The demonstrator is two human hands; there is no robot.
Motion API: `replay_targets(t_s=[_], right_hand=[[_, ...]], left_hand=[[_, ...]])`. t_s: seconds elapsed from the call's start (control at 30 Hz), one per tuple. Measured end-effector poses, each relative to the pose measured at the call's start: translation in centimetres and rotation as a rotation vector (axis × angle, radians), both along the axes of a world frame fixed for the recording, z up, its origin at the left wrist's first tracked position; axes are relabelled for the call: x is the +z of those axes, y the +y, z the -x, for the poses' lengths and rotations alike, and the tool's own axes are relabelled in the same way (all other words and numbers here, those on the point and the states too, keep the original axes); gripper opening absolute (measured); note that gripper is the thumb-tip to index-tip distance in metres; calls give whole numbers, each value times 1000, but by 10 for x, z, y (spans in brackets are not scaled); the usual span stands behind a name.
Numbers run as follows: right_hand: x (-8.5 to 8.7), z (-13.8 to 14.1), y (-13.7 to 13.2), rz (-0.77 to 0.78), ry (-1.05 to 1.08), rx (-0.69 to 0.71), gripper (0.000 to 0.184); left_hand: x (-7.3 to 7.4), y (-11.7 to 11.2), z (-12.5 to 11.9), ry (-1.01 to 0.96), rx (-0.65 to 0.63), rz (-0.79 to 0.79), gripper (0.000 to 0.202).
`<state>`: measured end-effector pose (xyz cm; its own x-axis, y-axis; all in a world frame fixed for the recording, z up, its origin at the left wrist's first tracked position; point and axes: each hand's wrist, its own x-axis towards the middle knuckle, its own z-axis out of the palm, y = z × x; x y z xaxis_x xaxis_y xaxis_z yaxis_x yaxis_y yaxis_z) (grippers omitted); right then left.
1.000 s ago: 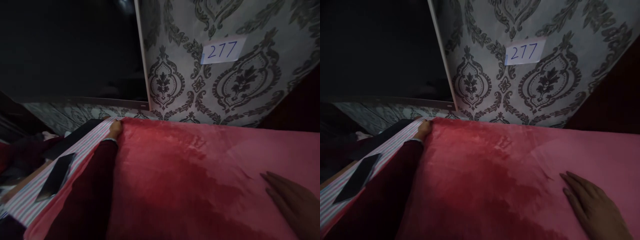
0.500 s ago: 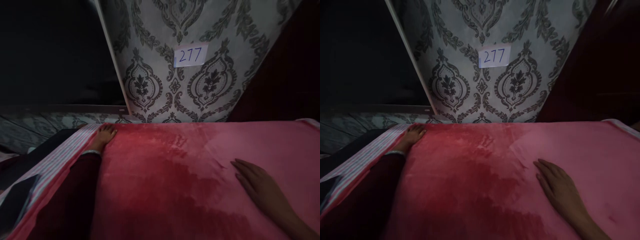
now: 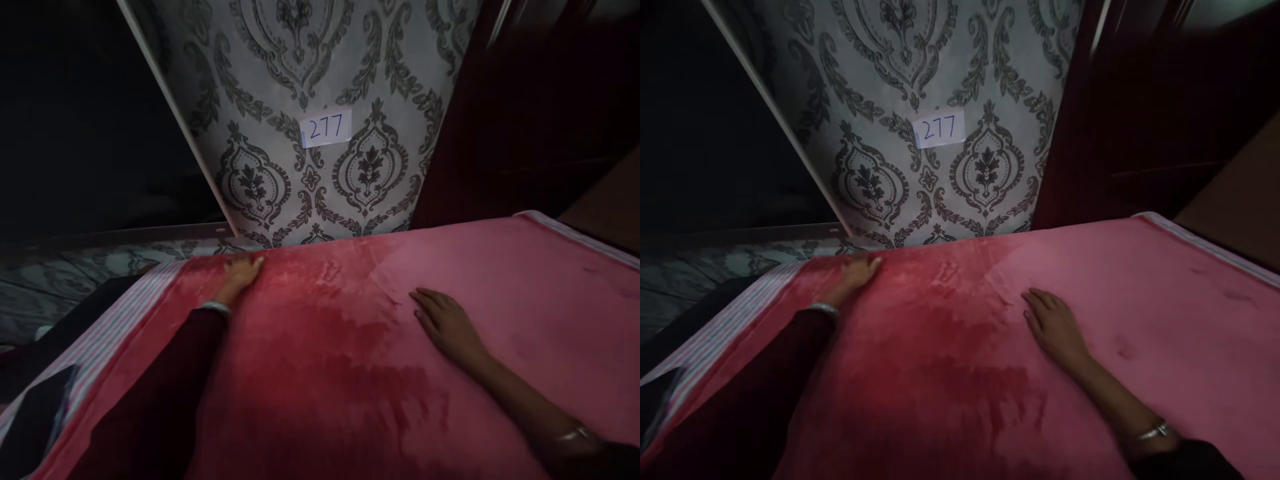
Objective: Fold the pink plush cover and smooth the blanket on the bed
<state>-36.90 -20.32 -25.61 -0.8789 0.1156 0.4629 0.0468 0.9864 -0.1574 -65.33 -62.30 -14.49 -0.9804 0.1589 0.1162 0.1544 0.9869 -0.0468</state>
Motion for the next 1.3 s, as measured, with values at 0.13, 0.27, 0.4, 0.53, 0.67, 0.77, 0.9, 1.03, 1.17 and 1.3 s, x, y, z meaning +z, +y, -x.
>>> replay_targets(t_s=[0.13, 0.27, 0.4, 0.53, 0.67, 0.77, 0.9, 1.03, 1.17, 1.3], right_hand=[[28, 17, -6, 2, -136, 61, 54], [71, 66, -33, 26, -284, 75, 62], [87, 122, -68, 28, -395, 82, 65], [73, 149, -97, -5, -402, 230, 65], [61, 158, -98, -3, -460, 274, 65], [61, 163, -58, 11, -518, 175, 65], [68, 157, 23, 90, -523, -274, 63], [76, 156, 35, 98, -357, -363, 63], [79, 182, -37, 38, -374, 81, 63], [72, 211, -81, -3, -427, 296, 63]], left_hand=[[-9, 99, -34, -176, -302, -29, 70], [-8, 159, -65, -226, -486, -29, 73], [-14, 170, -70, -170, -488, -2, 70], [-31, 159, -65, -137, -402, 6, 71], [-39, 155, -62, -151, -382, 16, 71], [-38, 156, -61, -176, -383, 4, 72], [-36, 157, -60, -185, -388, -5, 72], [-37, 157, -60, -177, -389, -9, 73], [-38, 157, -59, -159, -385, -25, 73], [-40, 156, -58, -155, -374, -19, 74]])
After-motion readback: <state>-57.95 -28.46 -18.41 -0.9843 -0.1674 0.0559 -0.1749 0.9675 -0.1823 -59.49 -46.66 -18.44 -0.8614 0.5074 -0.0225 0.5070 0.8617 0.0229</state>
